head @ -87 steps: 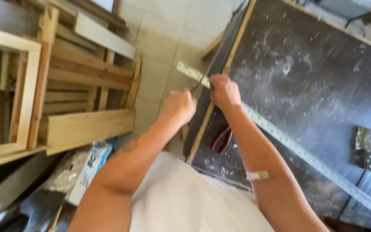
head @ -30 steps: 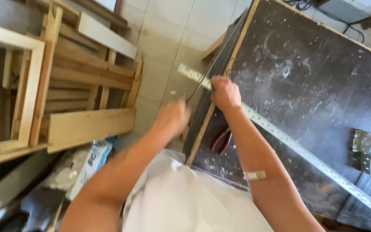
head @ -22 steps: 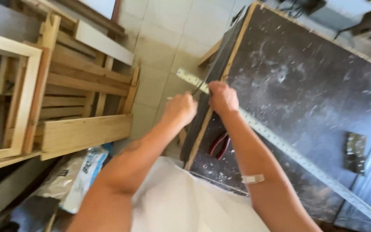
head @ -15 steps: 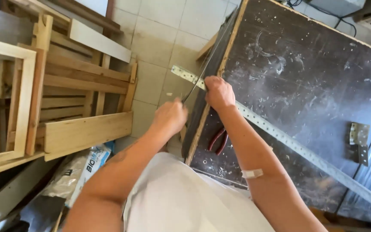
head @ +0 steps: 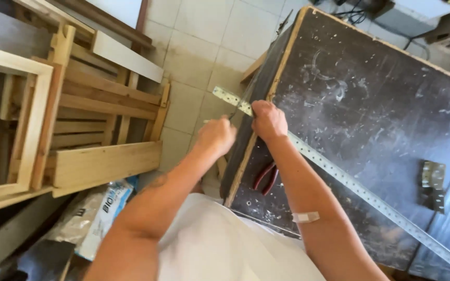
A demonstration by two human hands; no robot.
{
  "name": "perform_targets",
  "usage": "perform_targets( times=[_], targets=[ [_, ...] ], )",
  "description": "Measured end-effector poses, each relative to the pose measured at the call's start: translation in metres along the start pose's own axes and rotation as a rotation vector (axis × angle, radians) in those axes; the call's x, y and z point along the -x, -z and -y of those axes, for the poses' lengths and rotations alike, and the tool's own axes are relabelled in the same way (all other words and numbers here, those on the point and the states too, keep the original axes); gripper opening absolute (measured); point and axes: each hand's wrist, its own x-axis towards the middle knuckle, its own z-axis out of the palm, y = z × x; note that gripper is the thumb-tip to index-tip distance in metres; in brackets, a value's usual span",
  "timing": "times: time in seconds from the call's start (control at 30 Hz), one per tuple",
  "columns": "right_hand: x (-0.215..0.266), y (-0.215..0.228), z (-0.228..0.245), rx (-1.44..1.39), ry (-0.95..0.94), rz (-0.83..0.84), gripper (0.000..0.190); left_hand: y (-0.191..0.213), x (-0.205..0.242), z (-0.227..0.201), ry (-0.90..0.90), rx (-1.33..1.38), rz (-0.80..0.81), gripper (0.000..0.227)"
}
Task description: Cutting a perforated metal strip using a manual hacksaw and pliers on a workbench in a workshop.
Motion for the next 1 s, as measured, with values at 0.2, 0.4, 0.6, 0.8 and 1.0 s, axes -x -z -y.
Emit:
perform_targets(
  times=[0.2,0.4,0.6,0.8,1.0],
  targets=[
    [0.004,-0.018,-0.009,0.022,0.055,-0.083,0.030,-0.011,0.102,0.067,0.032,0.031,0.019,0.050],
    [0.012,-0.016,-0.001,-0.022,0.071,-0.117,0.031,0.001,0.119,0.101,0.045,0.224,-0.274,0.056],
    [0.015,-0.013,0.007,0.085,0.116,-0.093,0.046,0.049,0.109,0.084,-0.160,0.056,-0.343,0.053],
    [0.022,0.012,0.027,0.127,0.105,-0.141,0.048,0.088,0.029,0.016,-0.437,-0.411,-0.398,0.036],
    [0.025,0.037,0.044,0.133,-0.009,0.084,0.038,0.079,-0.082,-0.055,-0.865,-0.705,-0.469,0.023]
  ],
)
